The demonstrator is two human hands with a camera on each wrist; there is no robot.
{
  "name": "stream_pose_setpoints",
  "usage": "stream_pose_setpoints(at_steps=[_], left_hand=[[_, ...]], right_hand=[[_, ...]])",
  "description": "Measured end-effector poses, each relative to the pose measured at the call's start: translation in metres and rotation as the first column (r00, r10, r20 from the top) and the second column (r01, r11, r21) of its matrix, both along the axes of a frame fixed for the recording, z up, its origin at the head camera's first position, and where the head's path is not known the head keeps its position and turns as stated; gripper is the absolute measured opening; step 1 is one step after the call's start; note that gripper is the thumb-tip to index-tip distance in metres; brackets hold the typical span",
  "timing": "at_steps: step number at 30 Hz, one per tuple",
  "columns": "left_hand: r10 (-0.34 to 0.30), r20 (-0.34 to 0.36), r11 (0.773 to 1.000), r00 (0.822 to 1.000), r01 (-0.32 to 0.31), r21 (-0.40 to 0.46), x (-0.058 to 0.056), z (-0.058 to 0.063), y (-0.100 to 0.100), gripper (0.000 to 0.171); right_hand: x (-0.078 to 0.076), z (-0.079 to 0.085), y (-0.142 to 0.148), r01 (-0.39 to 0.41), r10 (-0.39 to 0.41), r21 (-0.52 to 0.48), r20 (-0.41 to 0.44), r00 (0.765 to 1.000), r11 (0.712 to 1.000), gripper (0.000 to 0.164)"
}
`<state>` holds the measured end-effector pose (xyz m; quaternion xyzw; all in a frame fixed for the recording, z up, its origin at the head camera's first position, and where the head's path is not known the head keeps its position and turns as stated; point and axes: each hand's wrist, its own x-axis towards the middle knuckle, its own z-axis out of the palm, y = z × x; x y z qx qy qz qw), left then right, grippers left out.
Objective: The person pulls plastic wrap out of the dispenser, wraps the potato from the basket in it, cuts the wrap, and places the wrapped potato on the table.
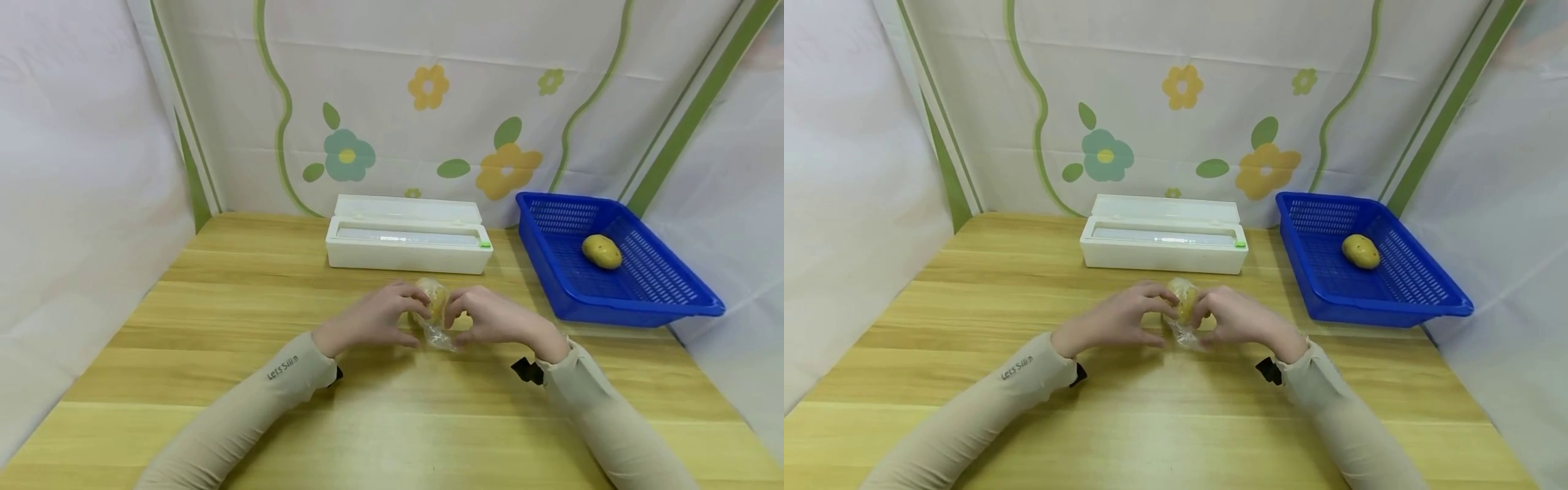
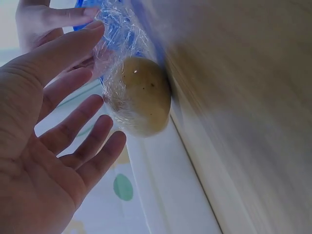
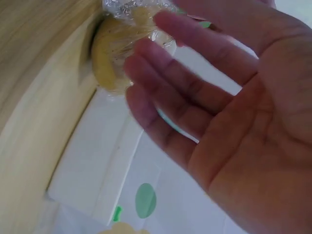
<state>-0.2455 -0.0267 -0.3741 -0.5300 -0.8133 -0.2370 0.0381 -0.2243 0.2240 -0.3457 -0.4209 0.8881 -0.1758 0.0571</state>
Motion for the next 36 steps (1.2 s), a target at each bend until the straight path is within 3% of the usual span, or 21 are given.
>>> stream_pose_setpoints(at_steps=[5, 11, 14, 19, 22, 29, 36], left_hand=[[0.024, 0.001, 1.0, 1.0, -0.024, 0.011, 0.001, -0.003, 0.001, 0.034], [0.022, -0.01, 0.999, 1.0, -0.021, 0.045, 0.003, -0.004, 0.003, 0.023], [0.042, -0.014, 0.997, 0.999, -0.041, 0.06, 0.004, -0.005, 0.005, 0.021], [0.073, -0.011, 0.996, 0.997, -0.072, 0.058, 0.005, -0.006, 0.007, 0.023], [0.082, -0.01, 0.995, 0.997, -0.081, 0.051, 0.005, -0.007, 0.007, 0.025], [0.09, -0.017, 0.994, 0.996, -0.088, 0.069, 0.004, -0.008, 0.008, 0.029], [0.11, 0.069, 0.983, 0.992, -0.119, 0.141, 0.004, -0.008, 0.009, 0.012]], right_hand=[[-0.006, -0.003, 0.003, -0.083, 0.088, -0.08, 0.056, 0.995, 0.993, 0.008], [0.002, 0.001, -0.002, -0.031, 0.032, -0.006, 0.145, 0.989, 0.999, 0.031], [0.005, 0.0, -0.006, 0.001, -0.005, 0.028, 0.12, 0.993, 1.0, 0.036], [0.003, -0.005, -0.008, -0.026, 0.026, 0.009, 0.053, 0.998, 1.0, 0.015], [-0.002, -0.007, -0.006, -0.06, 0.062, -0.044, 0.041, 0.997, 0.997, 0.011], [-0.003, -0.002, -0.008, -0.057, 0.066, -0.196, 0.039, 0.997, 0.979, 0.007], [-0.001, -0.001, -0.012, -0.055, 0.048, -0.306, -0.032, 0.998, 0.95, 0.008]])
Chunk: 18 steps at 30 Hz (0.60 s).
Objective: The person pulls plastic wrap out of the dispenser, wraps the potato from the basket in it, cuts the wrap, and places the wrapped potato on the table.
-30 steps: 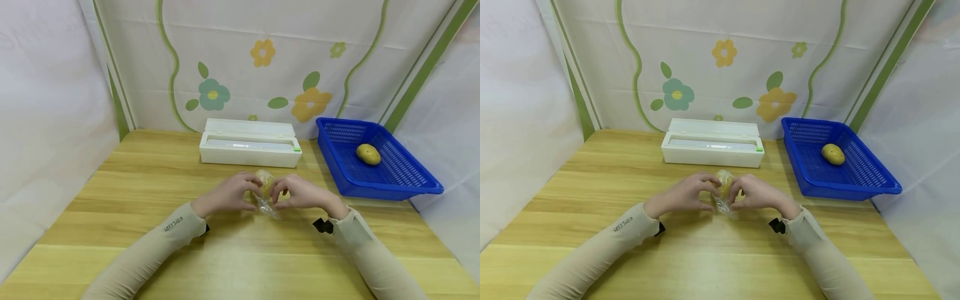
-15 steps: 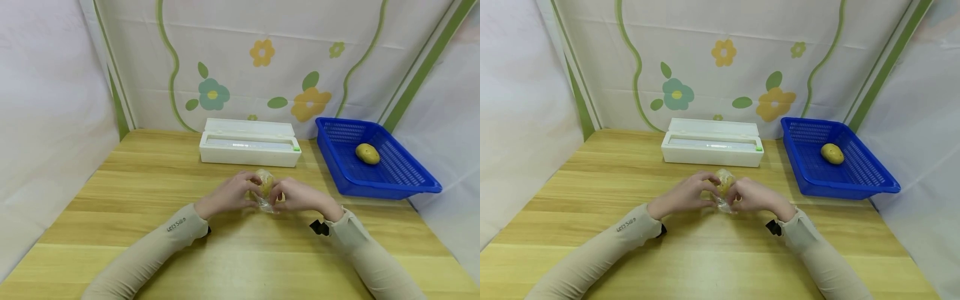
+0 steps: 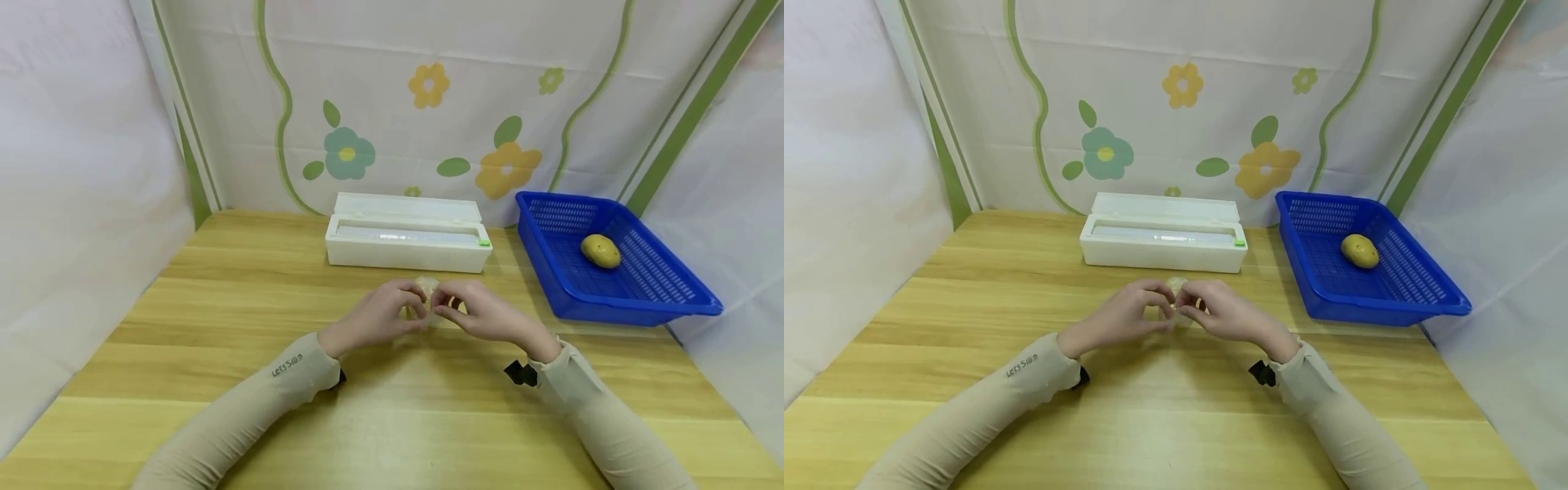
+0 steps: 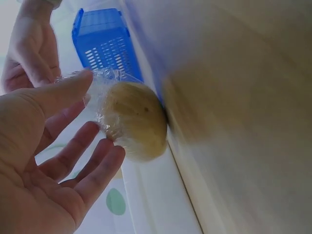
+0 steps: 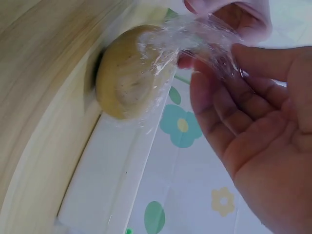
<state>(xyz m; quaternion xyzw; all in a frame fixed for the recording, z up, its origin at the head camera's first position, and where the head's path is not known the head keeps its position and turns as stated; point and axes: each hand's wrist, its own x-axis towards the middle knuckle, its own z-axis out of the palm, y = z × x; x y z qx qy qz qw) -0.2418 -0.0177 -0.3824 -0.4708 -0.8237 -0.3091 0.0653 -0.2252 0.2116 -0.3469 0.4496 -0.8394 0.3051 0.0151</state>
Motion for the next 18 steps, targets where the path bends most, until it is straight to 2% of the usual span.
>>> stream_pose_setpoints(at_steps=[3, 5, 8, 10, 13, 18], left_hand=[[-0.004, 0.069, 0.999, 0.998, 0.001, 0.039, 0.0, 0.001, 0.0, 0.007], [0.001, 0.102, 0.999, 0.995, -0.006, 0.053, -0.001, 0.002, 0.0, 0.007], [0.029, 0.13, 0.998, 0.991, -0.036, 0.052, -0.003, 0.003, -0.001, 0.008], [0.043, 0.137, 0.998, 0.99, -0.05, 0.049, -0.004, 0.003, -0.002, 0.007], [0.038, 0.139, 0.997, 0.99, -0.046, 0.059, -0.005, 0.005, -0.003, 0.006], [-0.043, 0.14, 0.996, 0.989, 0.031, 0.082, -0.007, 0.008, -0.007, 0.003]], right_hand=[[0.0, 0.0, 0.0, 0.028, -0.028, -0.044, 0.012, 1.0, 0.999, 0.004], [0.0, 0.0, 0.0, 0.066, -0.064, -0.056, 0.037, 0.997, 0.996, 0.016], [-0.001, -0.002, 0.0, 0.117, -0.116, -0.02, 0.049, 0.992, 0.993, 0.031], [-0.003, -0.005, 0.0, 0.131, -0.132, 0.01, 0.026, 0.991, 0.991, 0.027], [-0.005, -0.01, -0.002, 0.139, -0.139, 0.014, -0.008, 0.99, 0.99, 0.01], [-0.006, -0.014, -0.002, 0.154, -0.152, -0.052, 0.036, 0.988, 0.987, 0.009]])
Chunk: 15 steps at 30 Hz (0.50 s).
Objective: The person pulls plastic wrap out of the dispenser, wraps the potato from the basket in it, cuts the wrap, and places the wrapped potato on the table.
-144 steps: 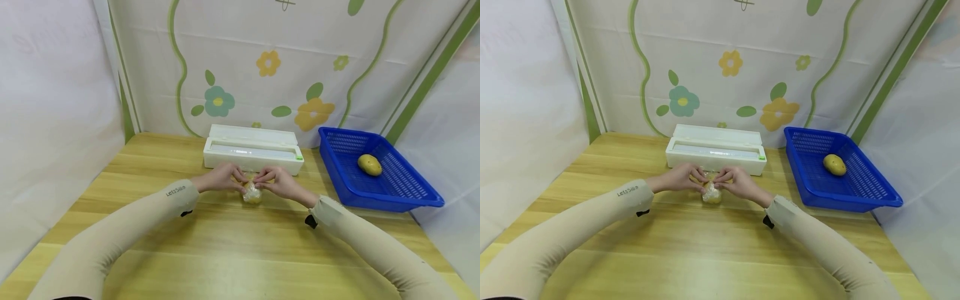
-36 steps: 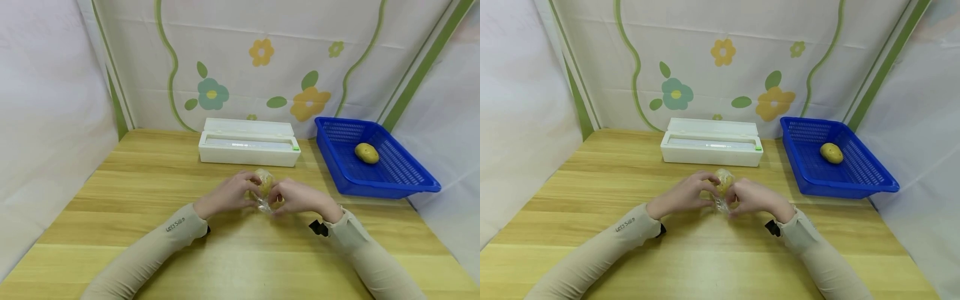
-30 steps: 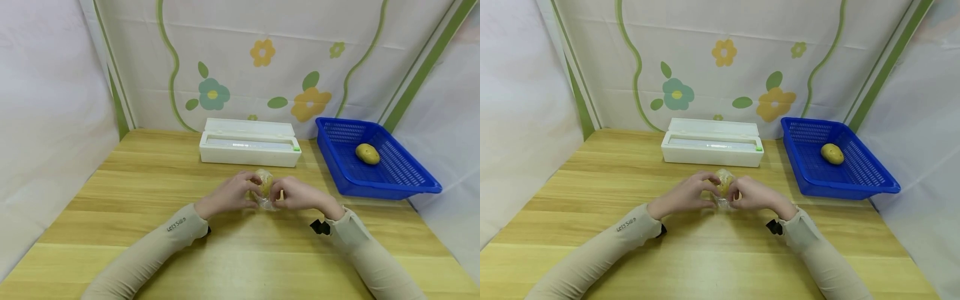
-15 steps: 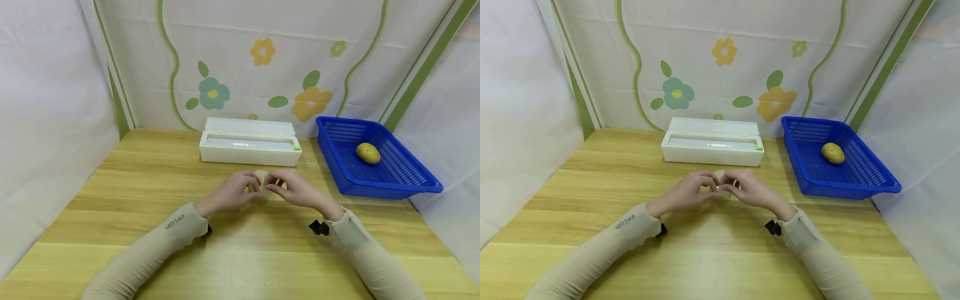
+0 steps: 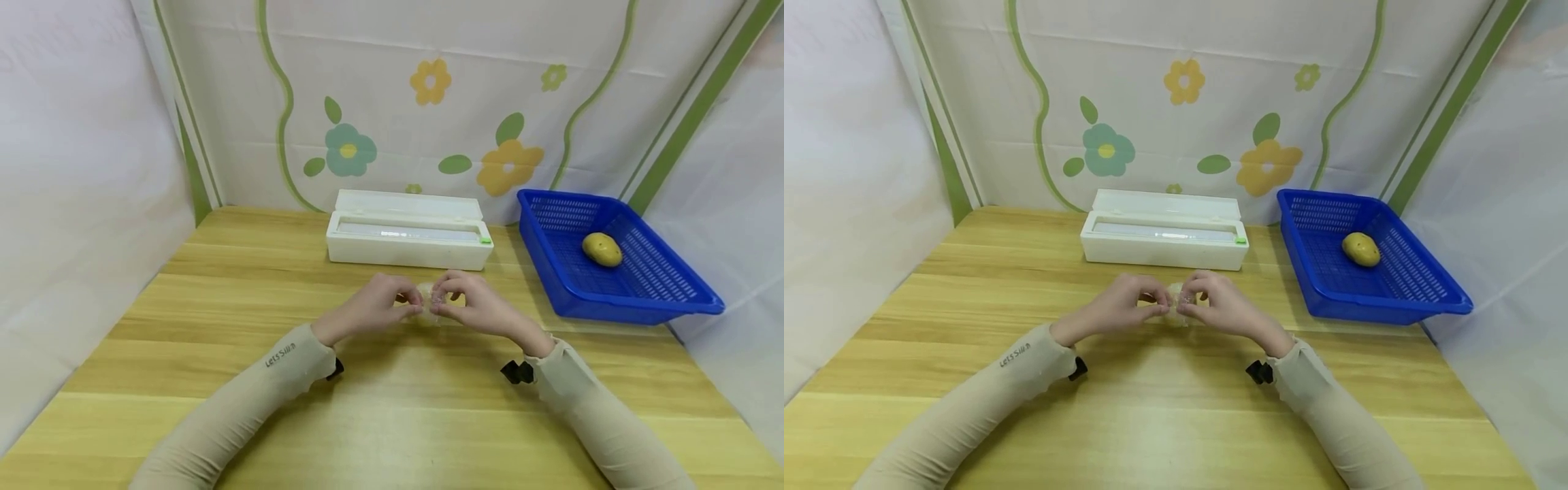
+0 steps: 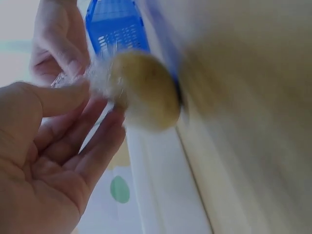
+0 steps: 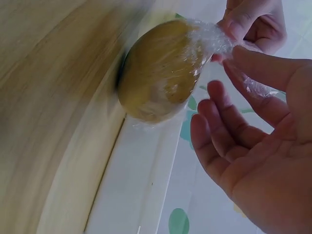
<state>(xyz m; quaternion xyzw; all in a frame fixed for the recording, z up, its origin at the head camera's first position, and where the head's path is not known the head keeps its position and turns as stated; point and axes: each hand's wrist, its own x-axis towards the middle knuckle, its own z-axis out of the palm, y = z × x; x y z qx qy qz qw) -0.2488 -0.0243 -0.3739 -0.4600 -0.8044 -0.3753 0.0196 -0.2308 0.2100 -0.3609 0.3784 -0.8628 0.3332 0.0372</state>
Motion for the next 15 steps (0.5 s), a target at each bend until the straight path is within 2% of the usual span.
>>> stream_pose_setpoints(at_steps=[3, 6, 10, 13, 15], left_hand=[[-0.028, 0.001, 0.999, 1.0, 0.028, -0.019, -0.0008, 0.0026, -0.002, 0.003], [-0.022, -0.01, 0.999, 1.0, 0.022, -0.05, -0.002, 0.0039, -0.0026, 0.004], [-0.021, -0.01, 0.998, 1.0, 0.02, -0.065, -0.0031, 0.0044, -0.003, 0.005], [-0.018, 0.022, 0.998, 1.0, 0.019, -0.063, -0.0032, 0.0051, -0.0043, 0.006], [-0.008, 0.048, 0.998, 0.999, 0.011, -0.058, -0.0031, 0.006, -0.0055, 0.007]], right_hand=[[-0.0004, -0.0011, 0.0019, 0.011, -0.01, -0.028, 0.051, 0.999, 1.0, 0.008], [-0.0002, -0.0009, 0.0035, 0.068, -0.064, -0.037, 0.1, 0.993, 0.997, 0.009], [-0.0007, -0.0002, 0.004, 0.138, -0.127, -0.042, 0.199, 0.972, 0.99, 0.013], [-0.0024, -0.0007, 0.0025, 0.144, -0.12, -0.063, 0.285, 0.951, 0.988, 0.013], [-0.0038, -0.0016, 0.001, 0.144, -0.115, -0.072, 0.31, 0.944, 0.987, 0.012]])
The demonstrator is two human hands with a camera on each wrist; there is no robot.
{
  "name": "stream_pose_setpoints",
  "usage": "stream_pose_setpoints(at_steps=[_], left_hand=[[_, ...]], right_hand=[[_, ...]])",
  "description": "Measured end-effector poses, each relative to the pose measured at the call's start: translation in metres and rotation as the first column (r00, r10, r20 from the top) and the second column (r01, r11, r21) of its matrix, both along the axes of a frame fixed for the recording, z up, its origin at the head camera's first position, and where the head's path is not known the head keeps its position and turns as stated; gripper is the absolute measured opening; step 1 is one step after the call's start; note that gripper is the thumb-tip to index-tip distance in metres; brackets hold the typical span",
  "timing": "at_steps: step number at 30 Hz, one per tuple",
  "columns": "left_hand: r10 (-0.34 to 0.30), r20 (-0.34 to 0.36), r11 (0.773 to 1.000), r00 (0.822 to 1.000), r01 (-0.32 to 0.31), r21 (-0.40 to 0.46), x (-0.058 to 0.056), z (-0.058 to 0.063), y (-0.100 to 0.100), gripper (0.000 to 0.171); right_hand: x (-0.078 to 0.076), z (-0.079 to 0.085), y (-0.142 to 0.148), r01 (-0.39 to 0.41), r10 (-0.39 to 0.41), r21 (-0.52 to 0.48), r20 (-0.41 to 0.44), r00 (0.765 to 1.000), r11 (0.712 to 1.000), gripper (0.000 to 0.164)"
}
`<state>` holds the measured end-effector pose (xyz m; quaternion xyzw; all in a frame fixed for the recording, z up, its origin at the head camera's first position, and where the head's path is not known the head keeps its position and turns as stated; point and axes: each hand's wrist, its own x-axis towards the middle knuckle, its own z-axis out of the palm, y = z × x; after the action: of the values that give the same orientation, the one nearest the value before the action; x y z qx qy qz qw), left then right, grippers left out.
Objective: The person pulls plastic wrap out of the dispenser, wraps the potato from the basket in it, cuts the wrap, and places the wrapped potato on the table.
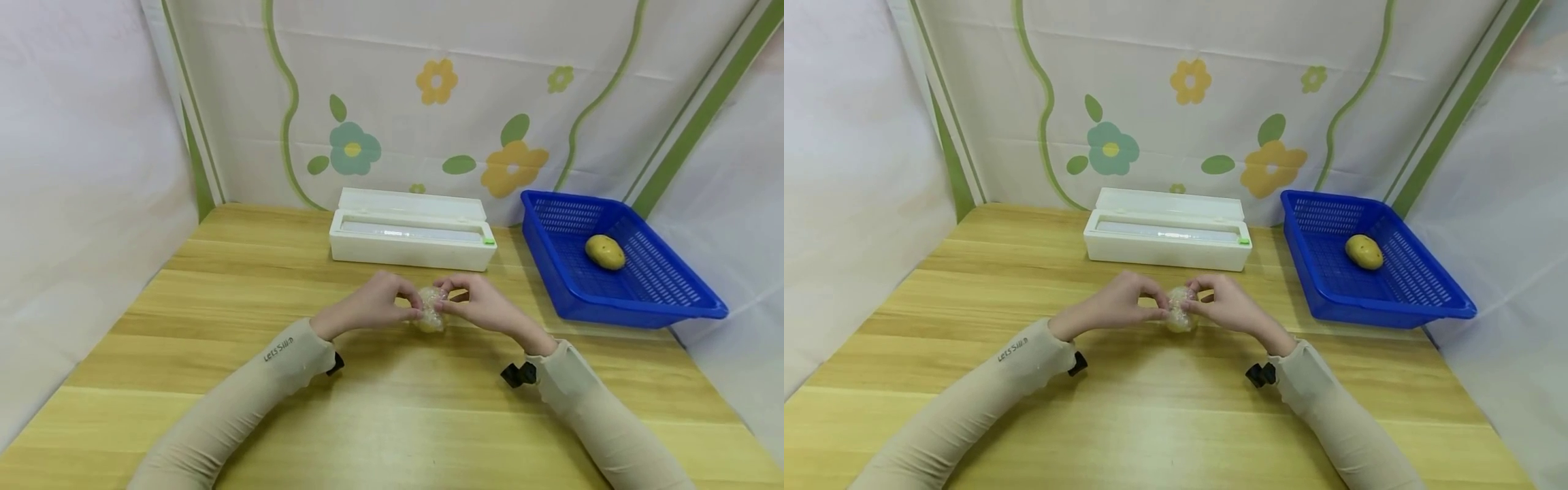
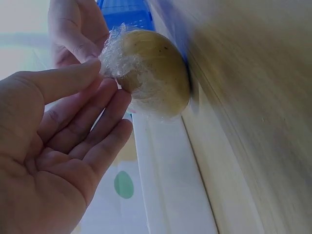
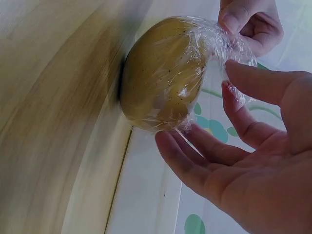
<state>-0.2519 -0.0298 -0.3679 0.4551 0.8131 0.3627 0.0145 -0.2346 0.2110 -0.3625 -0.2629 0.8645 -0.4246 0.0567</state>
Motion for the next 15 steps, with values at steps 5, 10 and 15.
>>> stream_pose_setpoints(at_steps=[5, 10, 15], left_hand=[[0.024, 0.068, 1.0, 0.997, -0.025, 0.01, 0.0003, 0.0011, -0.0011, 0.005], [0.002, 0.085, 1.0, 0.996, -0.004, 0.025, 0.0017, -0.0003, 0.0013, 0.019], [-0.039, 0.046, 0.998, 0.998, 0.037, 0.052, 0.003, 0.0, 0.0027, 0.032]], right_hand=[[-0.0028, -0.0041, -0.0008, 0.001, 0.0, 0.008, -0.053, 0.999, 1.0, 0.012], [-0.0039, -0.0075, -0.0015, 0.011, -0.013, -0.026, -0.063, 0.998, 1.0, 0.014], [0.0006, -0.0049, -0.0044, 0.077, -0.079, -0.04, -0.043, 0.996, 0.996, 0.018]])
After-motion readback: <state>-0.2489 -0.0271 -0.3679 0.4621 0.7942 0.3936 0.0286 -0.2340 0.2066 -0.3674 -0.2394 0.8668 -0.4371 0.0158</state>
